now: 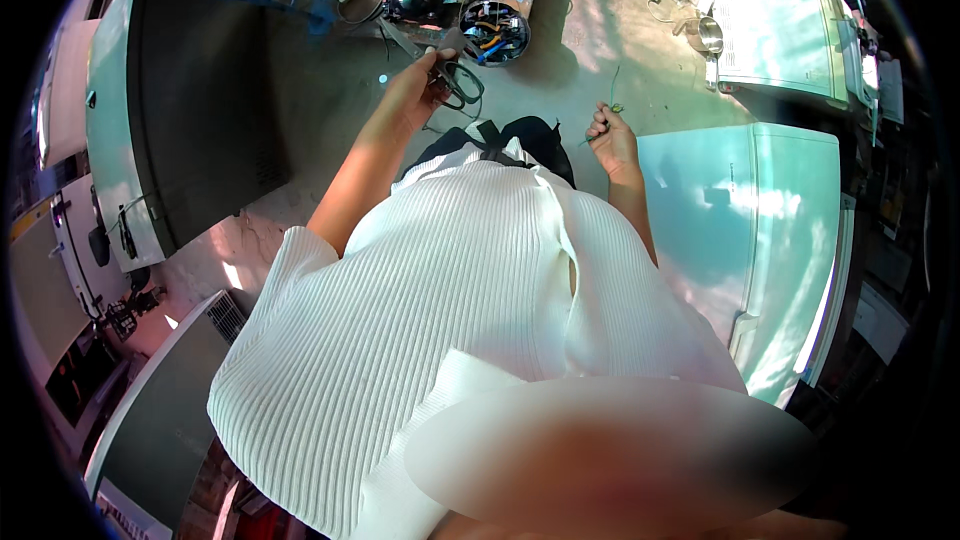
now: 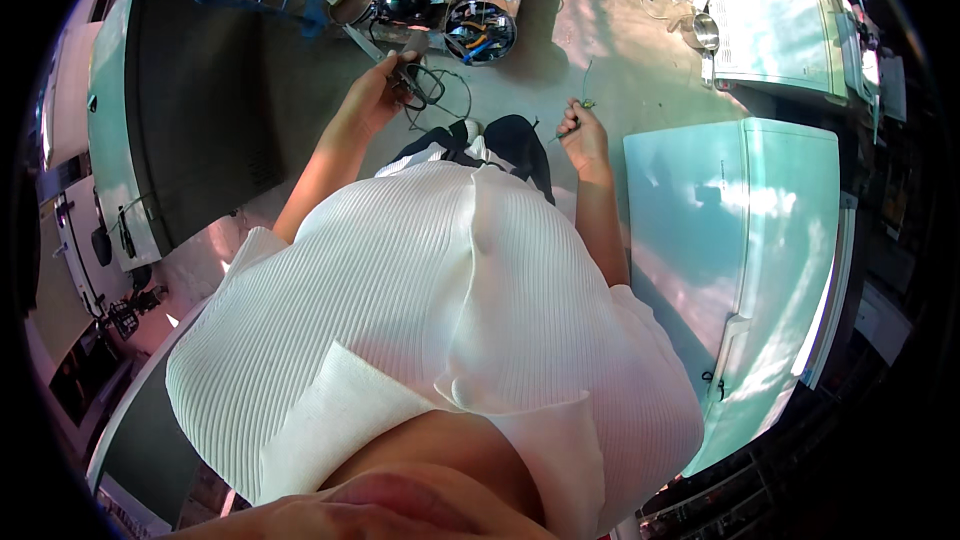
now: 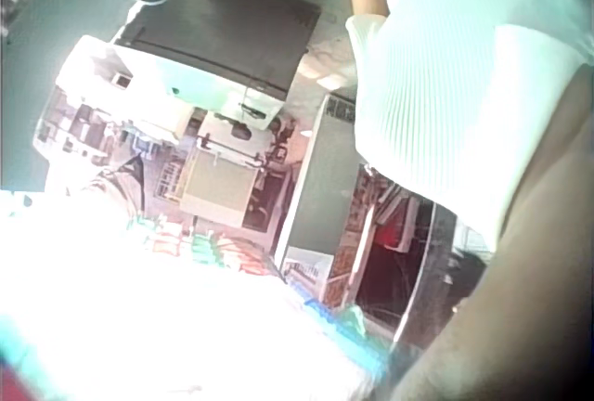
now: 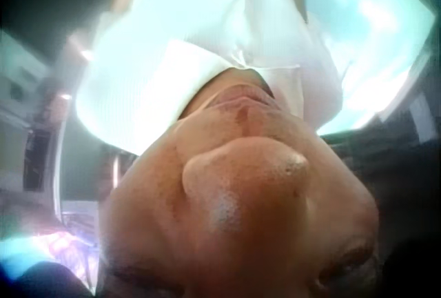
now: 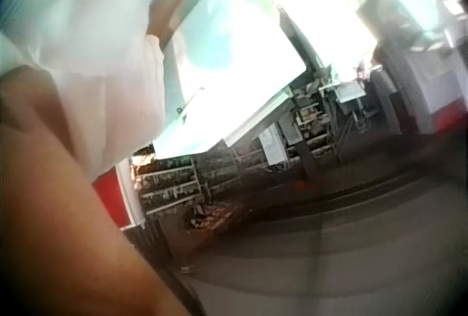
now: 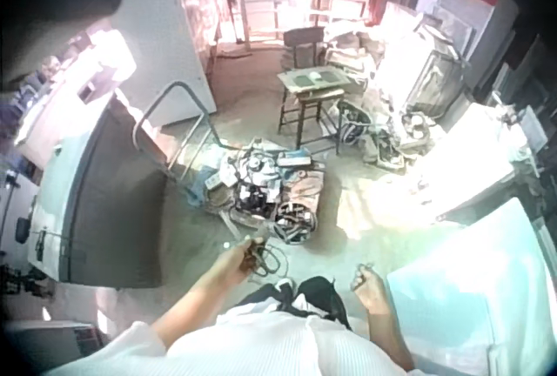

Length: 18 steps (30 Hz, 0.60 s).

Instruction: The person organizes loose wiring and then uses shears to cut and strip a wire before connecting it to a component on the back of an appliance.

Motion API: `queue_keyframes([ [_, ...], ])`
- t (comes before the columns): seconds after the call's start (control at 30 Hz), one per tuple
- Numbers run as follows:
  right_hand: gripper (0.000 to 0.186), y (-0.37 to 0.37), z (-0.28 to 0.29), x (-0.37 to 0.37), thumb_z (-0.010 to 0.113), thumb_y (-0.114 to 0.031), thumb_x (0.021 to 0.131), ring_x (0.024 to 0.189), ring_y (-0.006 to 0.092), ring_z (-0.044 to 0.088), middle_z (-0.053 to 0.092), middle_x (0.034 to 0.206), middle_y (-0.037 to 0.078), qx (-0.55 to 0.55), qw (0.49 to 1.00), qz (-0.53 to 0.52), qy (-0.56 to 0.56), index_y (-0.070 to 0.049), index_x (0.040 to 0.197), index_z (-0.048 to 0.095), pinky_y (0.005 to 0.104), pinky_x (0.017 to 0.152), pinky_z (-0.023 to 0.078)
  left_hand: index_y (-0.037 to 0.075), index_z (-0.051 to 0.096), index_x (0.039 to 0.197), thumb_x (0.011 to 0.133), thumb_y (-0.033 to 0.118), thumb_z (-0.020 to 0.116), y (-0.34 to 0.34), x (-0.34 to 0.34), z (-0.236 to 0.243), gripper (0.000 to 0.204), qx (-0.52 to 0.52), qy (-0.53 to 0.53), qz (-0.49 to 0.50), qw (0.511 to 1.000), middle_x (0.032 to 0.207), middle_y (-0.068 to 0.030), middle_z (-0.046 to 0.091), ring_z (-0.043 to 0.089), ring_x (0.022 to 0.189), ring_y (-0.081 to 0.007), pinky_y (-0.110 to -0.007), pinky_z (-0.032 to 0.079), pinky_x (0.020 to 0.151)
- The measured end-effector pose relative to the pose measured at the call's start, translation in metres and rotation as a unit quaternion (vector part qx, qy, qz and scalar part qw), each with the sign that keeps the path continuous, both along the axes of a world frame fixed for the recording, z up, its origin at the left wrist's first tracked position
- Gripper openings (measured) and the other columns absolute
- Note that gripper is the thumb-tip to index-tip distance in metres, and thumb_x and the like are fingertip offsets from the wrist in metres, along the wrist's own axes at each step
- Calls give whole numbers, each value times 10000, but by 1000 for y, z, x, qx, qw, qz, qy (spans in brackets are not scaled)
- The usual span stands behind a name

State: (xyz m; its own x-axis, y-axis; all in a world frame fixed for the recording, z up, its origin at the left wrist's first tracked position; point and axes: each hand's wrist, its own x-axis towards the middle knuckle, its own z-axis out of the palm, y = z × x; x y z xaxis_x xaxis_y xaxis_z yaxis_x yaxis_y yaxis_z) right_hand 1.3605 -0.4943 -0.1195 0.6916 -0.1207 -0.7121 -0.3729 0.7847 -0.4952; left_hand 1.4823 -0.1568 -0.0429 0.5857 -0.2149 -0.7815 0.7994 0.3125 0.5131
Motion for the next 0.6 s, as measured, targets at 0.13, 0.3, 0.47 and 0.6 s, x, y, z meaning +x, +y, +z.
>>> queue_keyframes([
  [0.13, 157, 9, 21, 48, 516, -127, 919, 579, 84, 371, 432, 717, -16, -4, 996, 88, 6, -36, 1044, 544, 241, 562, 335, 123, 682, 1038, 992, 336, 424, 16, -1, -8, 338, -6, 17, 84, 996, 833, 2, 630, 521, 678, -110, -259, 424, 592],
  [0.3, 179, -7, 21, 102, 563, -152, 902, 505, 55, 326, 366, 647, -49, -72, 980, 176, 61, -49, 1048, 554, 227, 490, 298, 132, 660, 1005, 996, 320, 415, 31, -24, -10, 309, -12, 27, 192, 981, 846, 5, 619, 514, 672, -116, -259, 406, 581],
  [0.47, 211, -7, 12, 173, 643, -160, 865, 422, 30, 245, 276, 558, -92, -133, 947, 285, 65, -83, 1048, 573, 207, 398, 201, 125, 646, 1015, 999, 310, 409, 38, -62, 3, 301, 16, 15, 263, 964, 837, 12, 602, 501, 666, -115, -260, 402, 587],
  [0.6, 141, 75, 43, 194, 686, -191, 847, 423, 14, 243, 311, 559, -112, -104, 891, 442, 8, -95, 926, 618, 205, 379, 165, 77, 629, 1048, 1005, 284, 394, 45, -85, 19, 316, -1, -8, 286, 958, 844, -9, 597, 517, 712, -115, -266, 419, 647],
])
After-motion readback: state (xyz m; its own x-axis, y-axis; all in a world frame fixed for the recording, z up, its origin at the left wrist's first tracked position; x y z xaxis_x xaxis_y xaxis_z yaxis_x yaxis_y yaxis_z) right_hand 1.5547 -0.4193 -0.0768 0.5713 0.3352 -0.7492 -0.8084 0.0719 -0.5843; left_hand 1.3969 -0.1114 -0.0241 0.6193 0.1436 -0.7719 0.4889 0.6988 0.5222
